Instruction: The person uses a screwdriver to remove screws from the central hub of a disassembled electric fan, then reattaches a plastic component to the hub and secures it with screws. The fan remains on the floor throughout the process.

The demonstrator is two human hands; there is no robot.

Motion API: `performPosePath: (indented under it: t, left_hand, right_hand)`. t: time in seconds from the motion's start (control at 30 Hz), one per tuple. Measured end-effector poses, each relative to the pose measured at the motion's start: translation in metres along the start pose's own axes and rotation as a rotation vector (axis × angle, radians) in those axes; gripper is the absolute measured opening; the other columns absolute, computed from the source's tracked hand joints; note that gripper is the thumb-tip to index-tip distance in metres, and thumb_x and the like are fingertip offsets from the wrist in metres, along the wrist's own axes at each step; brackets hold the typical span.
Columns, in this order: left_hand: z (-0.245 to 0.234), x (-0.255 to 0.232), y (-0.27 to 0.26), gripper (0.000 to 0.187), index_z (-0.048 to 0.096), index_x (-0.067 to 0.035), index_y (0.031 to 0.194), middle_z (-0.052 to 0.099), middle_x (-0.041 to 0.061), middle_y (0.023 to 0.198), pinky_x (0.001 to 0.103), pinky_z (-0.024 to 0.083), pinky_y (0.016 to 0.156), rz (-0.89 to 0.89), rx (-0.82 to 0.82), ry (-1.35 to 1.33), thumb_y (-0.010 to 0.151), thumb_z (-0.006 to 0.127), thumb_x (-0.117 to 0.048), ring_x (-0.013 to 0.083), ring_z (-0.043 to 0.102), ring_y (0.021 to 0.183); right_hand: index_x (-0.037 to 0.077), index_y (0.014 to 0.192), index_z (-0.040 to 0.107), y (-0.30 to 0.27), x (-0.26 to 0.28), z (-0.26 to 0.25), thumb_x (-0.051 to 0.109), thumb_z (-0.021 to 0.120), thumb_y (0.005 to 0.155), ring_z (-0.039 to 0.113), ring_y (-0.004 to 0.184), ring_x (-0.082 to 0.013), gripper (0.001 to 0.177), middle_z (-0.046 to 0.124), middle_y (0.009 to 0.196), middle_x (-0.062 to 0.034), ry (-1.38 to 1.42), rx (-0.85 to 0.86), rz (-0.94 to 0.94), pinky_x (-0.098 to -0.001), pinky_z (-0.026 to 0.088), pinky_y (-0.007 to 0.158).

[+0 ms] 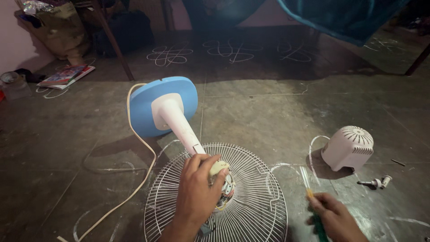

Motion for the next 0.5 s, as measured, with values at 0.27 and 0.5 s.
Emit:
performPosePath:
  t: [0.27,0.5]
  left_hand:
    - [0.006,0.005,-0.008,0.028,0.077,-0.008,0.115,0.071,0.007,0.110,0.041,0.047,0.096,0.179,-0.037,0.005,0.091,0.070,-0.019,0.0279,0.059,0.106]
    - [0.016,0.003,-0.015,0.022,0.080,-0.016,0.111,0.067,0.007,0.109,0.042,0.044,0.097,0.181,-0.084,0.039,0.092,0.070,-0.018,0.0293,0.053,0.107]
  right_hand:
    - [-0.002,0.113,0.064,-0.162,0.114,0.078,0.034,0.050,0.100,0.061,0.064,-0.0196,0.041,0.066,0.087,-0.0085,0.488,0.407,0.073,-0.0339,0.048,0.050]
    - [0.003,0.109,0.066,-0.203,0.138,0.092,0.038,0.055,0.101,0.060,0.068,-0.0174,0.037,0.066,0.087,-0.0059,0.286,0.286,0.116,-0.0321,0.046,0.054]
Point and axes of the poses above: each hand's wrist, its own y-axis towards the middle knuckle, its own z-axis out of the palm, x = y × z, the point moved 4 cm from there along y, towards the middle knuckle
